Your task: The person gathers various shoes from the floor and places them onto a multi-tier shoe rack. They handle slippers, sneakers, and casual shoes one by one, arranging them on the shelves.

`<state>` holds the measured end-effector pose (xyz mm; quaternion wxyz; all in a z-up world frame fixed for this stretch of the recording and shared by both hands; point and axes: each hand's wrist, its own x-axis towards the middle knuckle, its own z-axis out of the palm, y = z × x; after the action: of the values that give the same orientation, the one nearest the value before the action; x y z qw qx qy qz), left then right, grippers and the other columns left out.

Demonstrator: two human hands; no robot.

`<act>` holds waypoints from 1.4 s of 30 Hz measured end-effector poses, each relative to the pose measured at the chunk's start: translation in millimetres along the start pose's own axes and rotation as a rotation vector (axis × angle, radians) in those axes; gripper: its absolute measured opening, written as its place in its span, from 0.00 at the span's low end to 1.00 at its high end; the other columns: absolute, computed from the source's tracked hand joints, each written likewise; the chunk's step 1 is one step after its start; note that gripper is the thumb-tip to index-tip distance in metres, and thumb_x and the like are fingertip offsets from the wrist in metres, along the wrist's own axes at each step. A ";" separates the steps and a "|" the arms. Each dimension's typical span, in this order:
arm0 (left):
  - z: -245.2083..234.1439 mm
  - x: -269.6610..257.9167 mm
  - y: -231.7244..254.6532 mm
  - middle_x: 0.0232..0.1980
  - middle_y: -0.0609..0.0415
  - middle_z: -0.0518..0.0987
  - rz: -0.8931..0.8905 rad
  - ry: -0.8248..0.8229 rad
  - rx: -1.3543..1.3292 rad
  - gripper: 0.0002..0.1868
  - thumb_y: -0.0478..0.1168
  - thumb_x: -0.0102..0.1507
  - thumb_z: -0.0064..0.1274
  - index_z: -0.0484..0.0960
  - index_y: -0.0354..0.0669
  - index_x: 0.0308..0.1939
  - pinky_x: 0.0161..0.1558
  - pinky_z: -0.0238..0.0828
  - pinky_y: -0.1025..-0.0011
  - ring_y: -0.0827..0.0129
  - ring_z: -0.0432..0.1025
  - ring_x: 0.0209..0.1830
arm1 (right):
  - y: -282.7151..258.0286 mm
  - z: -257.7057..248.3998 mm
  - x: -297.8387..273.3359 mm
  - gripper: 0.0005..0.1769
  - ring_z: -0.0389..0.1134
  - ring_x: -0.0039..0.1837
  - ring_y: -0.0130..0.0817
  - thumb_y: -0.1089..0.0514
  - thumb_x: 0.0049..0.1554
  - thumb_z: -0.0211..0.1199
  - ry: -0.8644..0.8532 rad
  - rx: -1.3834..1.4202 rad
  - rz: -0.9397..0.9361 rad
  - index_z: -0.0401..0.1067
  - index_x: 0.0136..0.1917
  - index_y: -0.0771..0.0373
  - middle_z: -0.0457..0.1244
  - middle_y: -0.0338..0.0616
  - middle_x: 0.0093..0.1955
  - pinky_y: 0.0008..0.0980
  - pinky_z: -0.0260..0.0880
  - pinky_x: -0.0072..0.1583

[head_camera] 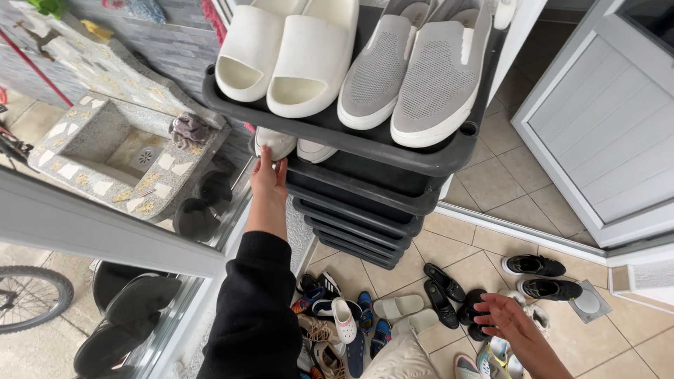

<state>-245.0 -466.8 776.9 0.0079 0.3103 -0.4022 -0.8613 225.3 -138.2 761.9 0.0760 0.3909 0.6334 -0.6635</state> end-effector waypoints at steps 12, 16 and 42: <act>17.7 27.2 -15.8 0.36 0.65 0.73 0.332 0.155 0.481 0.22 0.54 0.57 0.70 0.73 0.55 0.44 0.30 0.69 0.69 0.73 0.70 0.33 | 4.6 -10.8 -6.6 0.24 0.74 0.60 0.50 0.55 0.65 0.50 0.081 0.065 0.038 0.70 0.70 0.64 0.72 0.58 0.62 0.46 0.73 0.62; 18.1 17.2 -15.3 0.39 0.62 0.74 0.396 0.166 0.537 0.22 0.52 0.57 0.70 0.74 0.53 0.46 0.25 0.66 0.70 0.71 0.65 0.22 | 2.2 -13.8 -13.5 0.23 0.73 0.62 0.50 0.55 0.66 0.48 0.087 0.083 0.037 0.70 0.70 0.64 0.71 0.58 0.62 0.46 0.72 0.64; 5.0 -25.2 -71.5 0.64 0.47 0.67 1.389 0.036 1.187 0.44 0.61 0.46 0.78 0.72 0.45 0.55 0.60 0.62 0.46 0.44 0.62 0.67 | 26.2 -37.3 -20.4 0.22 0.74 0.58 0.45 0.54 0.64 0.52 0.049 0.071 0.051 0.72 0.68 0.63 0.72 0.54 0.59 0.43 0.73 0.63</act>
<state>-210.5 -408.3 742.7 0.3700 -0.0351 -0.8752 -0.3097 270.6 -117.6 758.0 0.0634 0.4254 0.6012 -0.6735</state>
